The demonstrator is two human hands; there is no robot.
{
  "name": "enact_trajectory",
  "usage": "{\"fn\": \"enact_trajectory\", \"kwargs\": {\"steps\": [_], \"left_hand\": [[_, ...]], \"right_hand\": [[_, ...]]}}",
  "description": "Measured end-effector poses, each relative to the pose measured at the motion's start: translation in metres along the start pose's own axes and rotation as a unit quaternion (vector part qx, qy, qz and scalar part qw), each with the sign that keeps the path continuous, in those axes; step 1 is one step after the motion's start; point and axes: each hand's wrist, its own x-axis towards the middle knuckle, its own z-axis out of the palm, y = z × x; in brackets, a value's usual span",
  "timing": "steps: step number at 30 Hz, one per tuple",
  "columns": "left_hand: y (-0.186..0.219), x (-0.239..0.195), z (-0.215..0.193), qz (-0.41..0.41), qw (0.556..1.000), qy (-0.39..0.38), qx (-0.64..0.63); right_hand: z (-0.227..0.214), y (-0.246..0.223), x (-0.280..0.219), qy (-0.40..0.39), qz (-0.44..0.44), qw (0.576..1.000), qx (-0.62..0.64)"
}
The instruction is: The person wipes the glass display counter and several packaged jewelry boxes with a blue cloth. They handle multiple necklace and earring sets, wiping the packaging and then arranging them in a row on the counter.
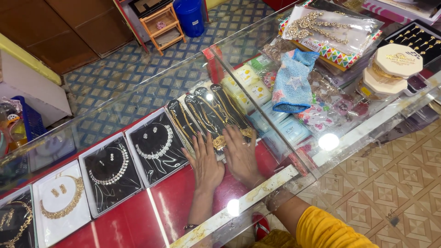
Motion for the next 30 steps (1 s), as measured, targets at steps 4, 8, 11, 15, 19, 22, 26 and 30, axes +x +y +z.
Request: {"fn": "enact_trajectory", "kwargs": {"steps": [4, 8, 11, 15, 19, 22, 26, 30], "left_hand": [[0.001, -0.001, -0.001, 0.010, 0.999, -0.026, 0.017], [0.000, 0.001, 0.004, 0.022, 1.000, -0.009, 0.012], [-0.004, 0.001, 0.007, 0.013, 0.999, -0.020, 0.021], [-0.007, 0.000, 0.013, 0.012, 0.999, -0.022, 0.034], [-0.003, -0.002, 0.011, 0.018, 0.999, -0.019, 0.039], [0.000, -0.004, 0.007, 0.008, 0.999, -0.031, 0.037], [0.009, -0.005, 0.005, 0.027, 0.999, -0.007, 0.023], [0.020, -0.005, 0.010, 0.068, 0.997, 0.014, 0.015]], "right_hand": [[0.006, 0.002, -0.009, 0.013, 0.009, 0.999, -0.036], [0.013, -0.003, -0.008, -0.071, 0.052, 0.995, -0.041], [0.015, -0.002, -0.006, -0.075, 0.045, 0.995, -0.047], [0.016, 0.000, -0.005, -0.097, 0.048, 0.993, -0.043], [0.012, 0.002, -0.008, -0.008, 0.062, 0.995, -0.079], [0.002, 0.007, -0.017, 0.047, 0.098, 0.994, 0.004], [-0.004, 0.020, -0.010, 0.020, 0.063, 0.997, 0.040], [-0.007, 0.032, -0.003, 0.026, 0.057, 0.996, 0.064]]}}
